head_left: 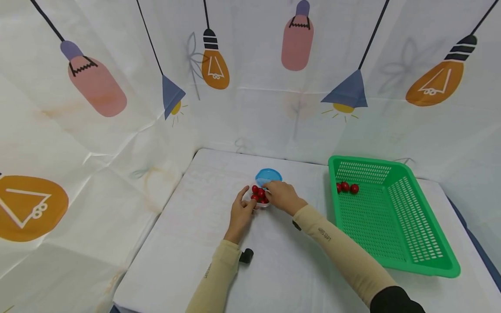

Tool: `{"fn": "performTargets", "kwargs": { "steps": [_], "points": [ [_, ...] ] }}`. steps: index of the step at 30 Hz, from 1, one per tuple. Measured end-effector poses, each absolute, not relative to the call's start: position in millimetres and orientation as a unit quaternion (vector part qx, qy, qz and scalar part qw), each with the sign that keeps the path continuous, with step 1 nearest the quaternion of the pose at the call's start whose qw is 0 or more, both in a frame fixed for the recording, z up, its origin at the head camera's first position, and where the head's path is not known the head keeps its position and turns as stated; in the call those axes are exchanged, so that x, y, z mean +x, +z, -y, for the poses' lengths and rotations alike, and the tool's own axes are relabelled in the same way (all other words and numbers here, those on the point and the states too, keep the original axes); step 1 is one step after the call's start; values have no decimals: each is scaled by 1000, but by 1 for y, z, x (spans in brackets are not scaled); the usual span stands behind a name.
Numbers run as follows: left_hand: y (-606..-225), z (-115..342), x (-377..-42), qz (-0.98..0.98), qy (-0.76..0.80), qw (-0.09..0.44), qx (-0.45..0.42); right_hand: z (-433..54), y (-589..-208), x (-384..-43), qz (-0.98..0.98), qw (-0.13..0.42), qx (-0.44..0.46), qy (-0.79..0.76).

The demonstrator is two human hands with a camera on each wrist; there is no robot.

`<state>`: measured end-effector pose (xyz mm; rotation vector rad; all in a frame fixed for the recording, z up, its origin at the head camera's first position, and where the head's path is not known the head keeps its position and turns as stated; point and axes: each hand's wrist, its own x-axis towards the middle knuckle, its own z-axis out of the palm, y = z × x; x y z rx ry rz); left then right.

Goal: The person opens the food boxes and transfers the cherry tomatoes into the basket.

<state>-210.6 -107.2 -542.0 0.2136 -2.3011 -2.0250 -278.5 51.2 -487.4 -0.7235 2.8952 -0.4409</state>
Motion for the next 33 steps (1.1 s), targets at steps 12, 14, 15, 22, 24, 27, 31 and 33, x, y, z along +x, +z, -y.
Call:
{"fn": "performTargets", "kwargs": {
  "steps": [12,14,15,22,24,27,31,33],
  "points": [
    [-542,109,-210,754,-651,33,77,-48,-486,-277,-952,91,-230,-179],
    [-541,109,-210,755,-651,34,78,-47,-487,-277,-953,95,-225,-180],
    [-541,109,-210,754,-651,33,79,-47,-488,-277,-954,96,-221,-177],
    [-541,108,-212,746,-660,14,82,-45,-490,-278,-957,92,-210,-177],
    [-540,108,-213,744,-664,12,79,-44,-490,-278,-956,93,-210,-184],
    [-541,109,-212,741,-667,19,72,-43,-491,-278,-953,95,-210,-194],
    [-541,109,-211,742,-667,30,66,-41,-493,-279,-954,94,-209,-194],
    [-540,108,-211,744,-664,32,68,-41,-493,-280,-955,92,-208,-192]
  ]
}}
